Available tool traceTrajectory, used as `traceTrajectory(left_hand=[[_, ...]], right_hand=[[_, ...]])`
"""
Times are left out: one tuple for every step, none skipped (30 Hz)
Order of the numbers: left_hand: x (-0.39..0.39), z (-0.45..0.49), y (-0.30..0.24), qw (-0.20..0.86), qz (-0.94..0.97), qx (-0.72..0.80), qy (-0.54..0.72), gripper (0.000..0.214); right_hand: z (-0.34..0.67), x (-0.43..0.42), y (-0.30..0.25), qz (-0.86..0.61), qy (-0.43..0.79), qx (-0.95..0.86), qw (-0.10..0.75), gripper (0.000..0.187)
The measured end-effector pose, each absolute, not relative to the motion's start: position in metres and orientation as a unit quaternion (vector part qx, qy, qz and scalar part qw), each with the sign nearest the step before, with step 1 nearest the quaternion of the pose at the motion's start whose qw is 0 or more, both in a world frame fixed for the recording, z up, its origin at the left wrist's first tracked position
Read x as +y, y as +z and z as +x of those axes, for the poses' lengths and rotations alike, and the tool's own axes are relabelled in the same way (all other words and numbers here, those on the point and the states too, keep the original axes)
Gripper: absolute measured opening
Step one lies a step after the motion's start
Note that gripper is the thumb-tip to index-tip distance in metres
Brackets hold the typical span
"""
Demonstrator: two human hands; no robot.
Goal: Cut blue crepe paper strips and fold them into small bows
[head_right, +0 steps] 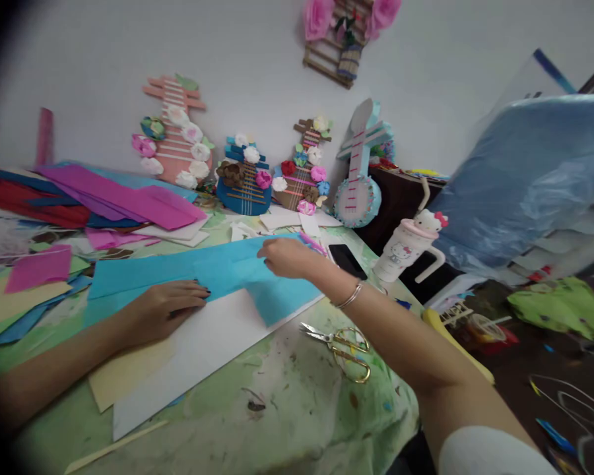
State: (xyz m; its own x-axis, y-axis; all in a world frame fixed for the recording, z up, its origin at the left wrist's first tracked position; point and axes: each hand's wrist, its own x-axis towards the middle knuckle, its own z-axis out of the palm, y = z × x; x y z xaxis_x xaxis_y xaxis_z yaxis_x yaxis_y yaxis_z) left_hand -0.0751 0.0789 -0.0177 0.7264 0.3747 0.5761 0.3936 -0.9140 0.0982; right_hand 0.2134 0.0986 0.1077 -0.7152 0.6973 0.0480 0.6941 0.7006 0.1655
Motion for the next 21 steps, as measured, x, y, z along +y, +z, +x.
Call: traceTrajectory(left_hand=[[0.080,-0.076,-0.019,0.015,-0.929,-0.212,-0.303,0.027],[0.081,-0.077,-0.021,0.014,-0.928,-0.216,-0.302,0.026],[0.082,-0.078,-0.023,0.014,-0.927,-0.220,-0.303,0.025],[0.083,-0.079,-0.025,0.013,-0.926,-0.223,-0.305,0.024],[0.084,-0.079,-0.026,0.013,-0.924,-0.224,-0.309,0.023],[0.085,-0.079,-0.028,0.015,-0.924,-0.222,-0.311,0.023],[0.086,-0.079,-0.029,0.018,-0.923,-0.220,-0.314,0.022],[0.087,-0.079,-0.030,0.023,-0.922,-0.218,-0.318,0.022],[0.088,-0.079,-0.031,0.028,-0.922,-0.215,-0.322,0.022],[0.088,-0.079,-0.031,0.032,-0.921,-0.212,-0.326,0.021],[0.088,-0.079,-0.031,0.034,-0.920,-0.210,-0.330,0.021],[0.088,-0.078,-0.031,0.035,-0.919,-0.209,-0.333,0.021],[0.088,-0.078,-0.031,0.036,-0.919,-0.208,-0.334,0.021],[0.088,-0.078,-0.030,0.039,-0.919,-0.209,-0.332,0.021],[0.088,-0.078,-0.030,0.044,-0.920,-0.212,-0.328,0.021],[0.087,-0.078,-0.030,0.048,-0.920,-0.214,-0.324,0.021],[0.087,-0.079,-0.029,0.051,-0.921,-0.217,-0.319,0.021],[0.086,-0.079,-0.029,0.050,-0.922,-0.220,-0.316,0.021],[0.086,-0.079,-0.029,0.047,-0.921,-0.225,-0.315,0.021],[0.086,-0.079,-0.029,0.042,-0.920,-0.231,-0.315,0.021],[0.085,-0.079,-0.029,0.037,-0.919,-0.237,-0.313,0.022]], right_hand=[[0.226,0.097,0.121,0.401,0.090,0.912,0.008,0.028],[0.242,0.094,0.133,0.427,0.093,0.899,0.011,0.026],[0.259,0.089,0.143,0.459,0.096,0.883,0.015,0.024],[0.278,0.082,0.151,0.492,0.096,0.865,0.024,0.022],[0.297,0.073,0.156,0.525,0.093,0.845,0.037,0.020],[0.317,0.062,0.158,0.560,0.085,0.823,0.053,0.019],[0.336,0.049,0.157,0.591,0.073,0.800,0.071,0.018],[0.353,0.034,0.153,0.617,0.053,0.780,0.092,0.015],[0.369,0.018,0.147,0.638,0.030,0.761,0.112,0.013],[0.382,0.001,0.140,0.656,0.005,0.744,0.130,0.014],[0.394,-0.014,0.132,0.667,-0.018,0.731,0.140,0.016],[0.402,-0.028,0.124,0.674,-0.045,0.722,0.150,0.016],[0.408,-0.040,0.116,0.678,-0.064,0.717,0.150,0.016],[0.412,-0.049,0.109,0.678,-0.080,0.716,0.146,0.017],[0.414,-0.055,0.103,0.677,-0.091,0.717,0.139,0.016],[0.413,-0.057,0.099,0.676,-0.089,0.721,0.123,0.014],[0.411,-0.056,0.096,0.675,-0.079,0.726,0.103,0.013],[0.407,-0.052,0.093,0.673,-0.065,0.732,0.082,0.012],[0.402,-0.044,0.092,0.671,-0.049,0.738,0.059,0.014],[0.395,-0.034,0.090,0.666,-0.030,0.745,0.036,0.016],[0.386,-0.022,0.089,0.659,-0.014,0.752,0.015,0.020]])
